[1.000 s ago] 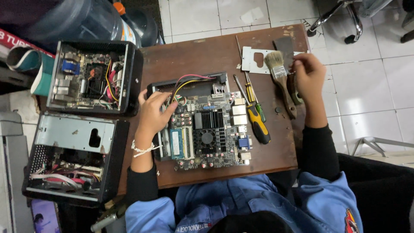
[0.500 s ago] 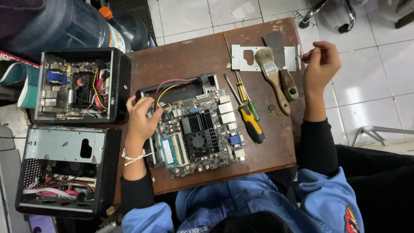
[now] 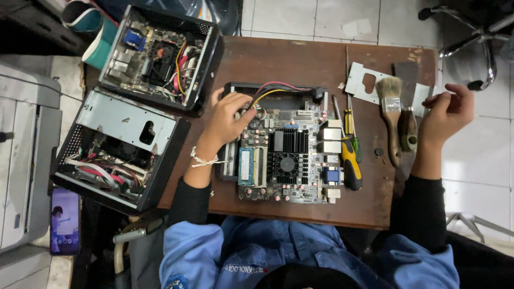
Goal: The person inserts a RAM module into a motherboard slot and secures it. They then use a screwdriver to tighten screws on the motherboard's heatsink.
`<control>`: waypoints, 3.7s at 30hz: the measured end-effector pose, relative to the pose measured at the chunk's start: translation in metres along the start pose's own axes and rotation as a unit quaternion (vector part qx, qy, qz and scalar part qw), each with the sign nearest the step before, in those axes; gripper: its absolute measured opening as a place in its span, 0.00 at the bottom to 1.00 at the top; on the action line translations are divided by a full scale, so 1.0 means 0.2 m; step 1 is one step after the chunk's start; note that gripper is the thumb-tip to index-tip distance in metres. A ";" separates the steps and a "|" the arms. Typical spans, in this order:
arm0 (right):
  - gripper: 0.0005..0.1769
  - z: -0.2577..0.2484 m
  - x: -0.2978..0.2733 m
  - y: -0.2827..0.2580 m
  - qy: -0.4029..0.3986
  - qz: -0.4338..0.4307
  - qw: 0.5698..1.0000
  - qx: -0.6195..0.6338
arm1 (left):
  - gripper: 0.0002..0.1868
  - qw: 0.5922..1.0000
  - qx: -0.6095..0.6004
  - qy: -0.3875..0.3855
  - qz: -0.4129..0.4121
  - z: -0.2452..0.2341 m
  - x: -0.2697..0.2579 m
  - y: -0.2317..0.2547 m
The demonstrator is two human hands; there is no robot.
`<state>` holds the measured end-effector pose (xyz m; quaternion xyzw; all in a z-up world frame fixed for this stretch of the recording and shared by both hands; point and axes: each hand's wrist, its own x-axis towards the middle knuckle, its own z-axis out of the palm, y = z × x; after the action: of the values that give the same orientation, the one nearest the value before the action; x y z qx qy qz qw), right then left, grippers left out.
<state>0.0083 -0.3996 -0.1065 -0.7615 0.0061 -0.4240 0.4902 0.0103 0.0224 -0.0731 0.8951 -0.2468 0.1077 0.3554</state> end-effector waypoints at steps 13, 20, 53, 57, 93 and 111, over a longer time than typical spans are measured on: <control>0.07 0.07 -0.04 -0.08 -0.080 -0.020 0.996 0.019 | 0.24 0.998 -0.056 0.032 0.009 0.00 -0.02 -0.01; 0.06 0.08 -0.06 -0.03 -0.086 0.001 0.996 0.001 | 0.17 0.995 -0.090 0.029 -0.016 0.00 -0.03 -0.01; 0.18 -0.13 0.01 -0.09 -0.251 0.038 0.932 -0.259 | 0.18 0.988 -0.146 0.049 -0.005 0.00 -0.01 -0.04; 0.42 0.05 -0.06 -0.27 -0.374 0.072 0.783 -0.491 | 0.20 0.988 -0.146 0.052 -0.010 0.05 -0.03 -0.14; 0.20 0.02 -0.21 -0.24 -0.492 -0.094 0.790 -0.354 | 0.20 0.923 -0.335 0.142 -0.127 0.21 -0.09 -0.45; 0.18 0.09 -0.20 -0.34 -0.392 -0.108 0.886 -0.222 | 0.15 0.913 -0.334 0.198 -0.128 0.20 -0.06 -0.36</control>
<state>-0.0323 -0.3345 -0.0843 -0.9506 -0.1750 -0.1286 0.2219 0.0374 0.0443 -0.1482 0.7085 -0.0767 0.1474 0.6858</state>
